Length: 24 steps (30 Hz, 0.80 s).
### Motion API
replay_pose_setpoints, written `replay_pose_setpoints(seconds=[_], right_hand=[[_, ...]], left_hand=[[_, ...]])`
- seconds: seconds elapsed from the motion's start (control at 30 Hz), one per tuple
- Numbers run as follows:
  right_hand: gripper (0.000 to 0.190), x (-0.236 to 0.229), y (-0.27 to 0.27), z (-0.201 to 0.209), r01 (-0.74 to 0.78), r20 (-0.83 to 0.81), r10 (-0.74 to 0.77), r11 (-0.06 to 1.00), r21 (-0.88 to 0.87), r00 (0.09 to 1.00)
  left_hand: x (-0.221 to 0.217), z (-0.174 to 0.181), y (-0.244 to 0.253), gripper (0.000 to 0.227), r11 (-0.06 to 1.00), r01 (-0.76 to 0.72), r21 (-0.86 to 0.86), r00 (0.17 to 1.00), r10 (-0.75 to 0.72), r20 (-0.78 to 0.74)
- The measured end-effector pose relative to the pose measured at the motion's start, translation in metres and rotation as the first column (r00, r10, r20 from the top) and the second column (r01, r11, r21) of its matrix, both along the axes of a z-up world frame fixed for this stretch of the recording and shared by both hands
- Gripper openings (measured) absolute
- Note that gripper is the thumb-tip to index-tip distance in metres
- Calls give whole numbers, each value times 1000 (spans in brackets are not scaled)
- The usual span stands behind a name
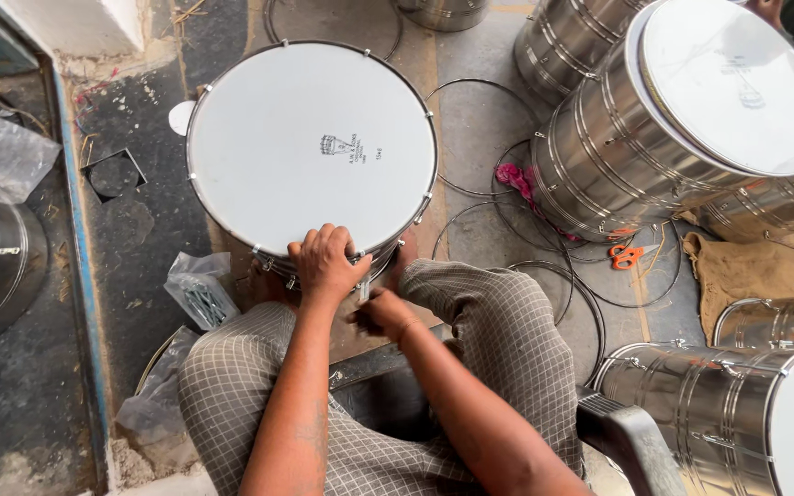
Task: The person uses a wrench to tighten the tension rods on a white drum head. They systematically move around the drum, adjusting each rod to secure the head to the metal shell.
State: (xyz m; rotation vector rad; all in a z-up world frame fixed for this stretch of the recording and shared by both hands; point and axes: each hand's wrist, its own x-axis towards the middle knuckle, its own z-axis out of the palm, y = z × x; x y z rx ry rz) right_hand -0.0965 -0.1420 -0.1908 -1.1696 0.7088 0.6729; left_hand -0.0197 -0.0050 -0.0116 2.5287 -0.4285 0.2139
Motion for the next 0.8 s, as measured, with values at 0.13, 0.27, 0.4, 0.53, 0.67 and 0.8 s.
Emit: replay_pose_setpoints(seconds=[0.13, 0.27, 0.4, 0.53, 0.67, 0.8], right_hand=[[18, 5, 36, -1, 199, 103, -211, 973, 116, 972], [28, 5, 45, 10, 248, 32, -251, 965, 82, 967], [20, -8, 61, 22, 243, 56, -257, 954, 176, 965], [14, 14, 71, 23, 302, 131, -325, 939, 167, 937], [14, 15, 84, -2, 140, 468, -14, 962, -236, 883], [18, 13, 48, -29, 243, 48, -240, 966, -85, 970]], left_hand=[[1, -3, 2, 40, 1000, 8, 3, 999, -8, 50], [4, -3, 0, 40, 999, 15, 32, 999, -16, 36], [3, -1, 0, 40, 998, -2, 56, 999, -1, 41], [5, -8, 2, 43, 998, 18, 68, 997, -23, 75], [10, -41, 10, 51, 998, 9, 66, 980, -22, 197], [27, -89, 22, 56, 982, 107, 154, 981, -129, 144]])
